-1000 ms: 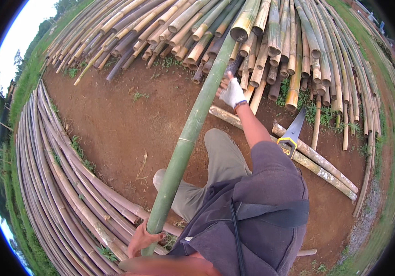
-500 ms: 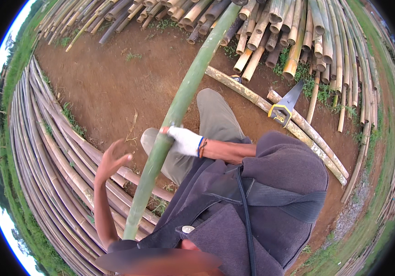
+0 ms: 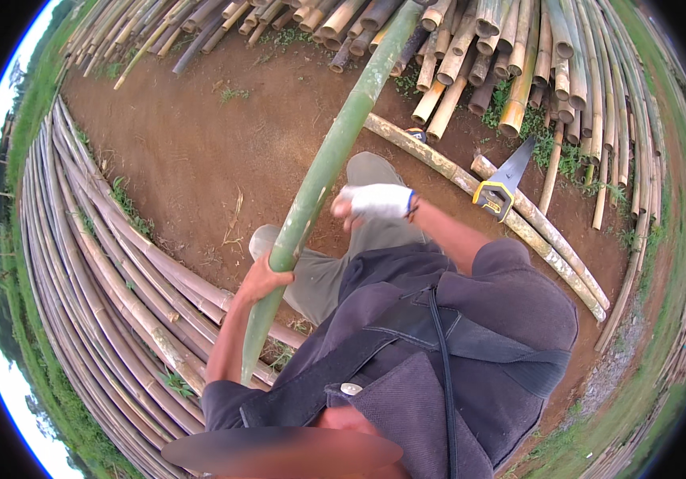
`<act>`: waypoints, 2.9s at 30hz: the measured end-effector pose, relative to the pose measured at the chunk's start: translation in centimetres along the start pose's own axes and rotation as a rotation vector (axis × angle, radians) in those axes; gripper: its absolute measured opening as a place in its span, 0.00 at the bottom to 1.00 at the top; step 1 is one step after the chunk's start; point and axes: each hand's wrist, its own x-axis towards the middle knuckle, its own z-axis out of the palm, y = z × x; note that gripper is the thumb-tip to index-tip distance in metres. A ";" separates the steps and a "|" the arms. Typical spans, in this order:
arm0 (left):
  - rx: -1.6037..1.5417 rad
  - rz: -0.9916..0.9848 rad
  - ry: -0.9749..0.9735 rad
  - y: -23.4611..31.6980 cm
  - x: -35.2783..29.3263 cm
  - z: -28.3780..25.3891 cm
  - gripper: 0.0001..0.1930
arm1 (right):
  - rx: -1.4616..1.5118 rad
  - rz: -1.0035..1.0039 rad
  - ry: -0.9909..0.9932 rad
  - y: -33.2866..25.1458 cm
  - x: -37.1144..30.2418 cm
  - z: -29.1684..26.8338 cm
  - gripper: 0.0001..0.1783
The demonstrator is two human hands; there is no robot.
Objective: The person measures bamboo poles with a tape measure, marks them, and cuts them to length using a hand saw. The cut pieces are placed on the ground next to a large pile of bamboo.
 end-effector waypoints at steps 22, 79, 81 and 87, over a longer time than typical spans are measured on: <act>-0.037 0.102 0.091 1.7 -3.2 -7.2 0.52 | 0.989 0.250 -0.152 8.1 6.4 17.0 0.27; -0.398 -0.047 -0.363 7.9 13.6 5.9 0.22 | 1.116 -0.241 0.635 8.1 2.8 -9.1 0.40; -0.460 -0.102 -0.383 7.4 12.1 5.3 0.21 | 1.222 -0.484 0.404 3.8 5.9 -10.4 0.37; -0.552 -0.203 -0.394 1.3 3.3 1.3 0.26 | 1.229 -0.317 0.364 -0.7 9.8 -2.8 0.27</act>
